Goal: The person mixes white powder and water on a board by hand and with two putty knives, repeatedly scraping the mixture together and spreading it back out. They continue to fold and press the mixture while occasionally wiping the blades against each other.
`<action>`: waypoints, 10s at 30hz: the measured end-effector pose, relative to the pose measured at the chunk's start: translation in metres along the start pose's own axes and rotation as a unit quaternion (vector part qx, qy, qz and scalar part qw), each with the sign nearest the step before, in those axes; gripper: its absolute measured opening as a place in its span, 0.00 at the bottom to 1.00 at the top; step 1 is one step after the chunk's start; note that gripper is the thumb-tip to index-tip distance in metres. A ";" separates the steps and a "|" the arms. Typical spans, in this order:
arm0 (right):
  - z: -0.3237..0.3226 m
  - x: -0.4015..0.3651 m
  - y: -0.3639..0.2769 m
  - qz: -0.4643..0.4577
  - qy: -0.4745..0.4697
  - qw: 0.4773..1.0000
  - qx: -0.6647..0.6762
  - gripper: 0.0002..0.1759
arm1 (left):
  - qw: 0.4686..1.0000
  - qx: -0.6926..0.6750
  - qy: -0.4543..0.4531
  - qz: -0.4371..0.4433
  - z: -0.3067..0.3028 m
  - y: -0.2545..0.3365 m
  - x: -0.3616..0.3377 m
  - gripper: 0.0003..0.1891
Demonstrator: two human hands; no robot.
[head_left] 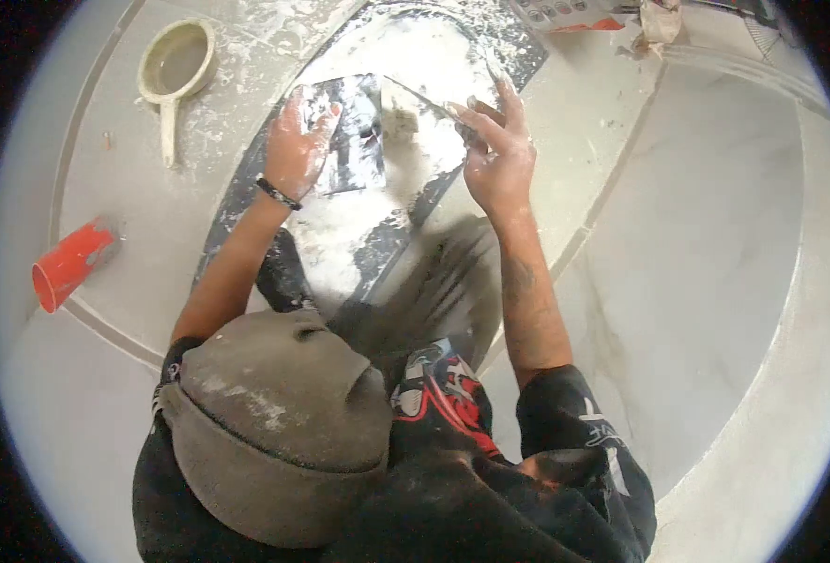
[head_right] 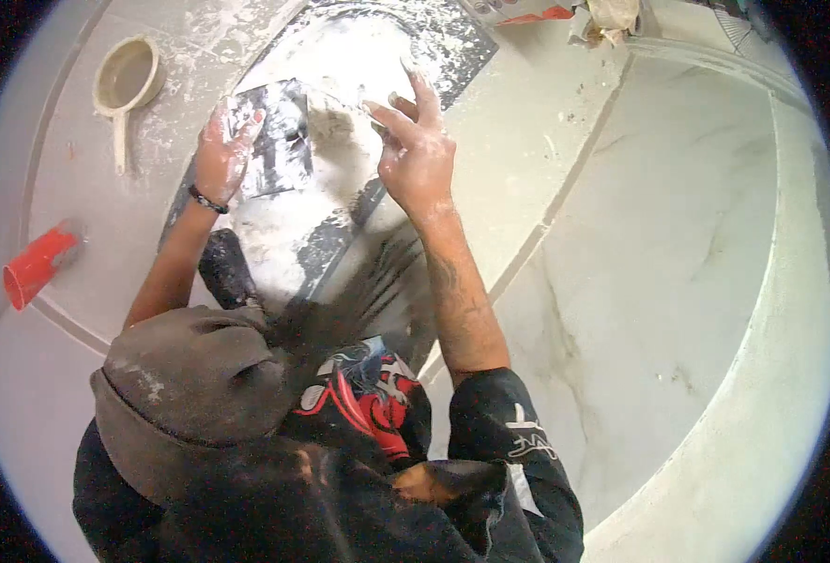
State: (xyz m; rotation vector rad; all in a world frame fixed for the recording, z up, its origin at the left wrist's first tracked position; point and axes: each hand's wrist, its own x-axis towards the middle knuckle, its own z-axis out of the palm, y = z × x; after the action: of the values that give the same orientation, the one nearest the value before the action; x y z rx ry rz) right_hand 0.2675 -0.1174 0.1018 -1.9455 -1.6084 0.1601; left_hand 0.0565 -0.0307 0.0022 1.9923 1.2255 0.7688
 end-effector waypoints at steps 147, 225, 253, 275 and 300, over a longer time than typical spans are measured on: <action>-0.011 0.015 -0.026 -0.070 -0.260 0.811 0.520 0.18 | 0.757 -0.614 -0.191 -0.115 -0.020 0.014 0.049 0.25; 0.086 -0.045 0.049 -0.211 -0.123 0.953 -0.180 0.12 | 0.789 -0.558 -0.156 -0.203 -0.059 -0.102 -0.062 0.30; 0.038 -0.021 0.082 0.261 -0.065 0.951 0.152 0.17 | 0.922 -0.262 -0.267 0.097 -0.017 -0.064 -0.032 0.25; 0.033 -0.020 -0.018 0.065 0.141 0.987 0.040 0.15 | 0.936 0.167 -0.044 0.305 0.046 -0.002 0.032 0.21; 0.006 -0.013 0.015 -0.355 0.012 0.932 -0.075 0.09 | 0.893 0.235 -0.369 0.104 0.022 0.030 0.095 0.17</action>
State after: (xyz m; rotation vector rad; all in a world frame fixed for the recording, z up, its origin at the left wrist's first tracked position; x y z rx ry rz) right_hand 0.2746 -0.1286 0.0857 -1.3343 -2.2453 -0.2863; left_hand 0.1251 0.0411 0.0255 2.4833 0.7739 -0.2541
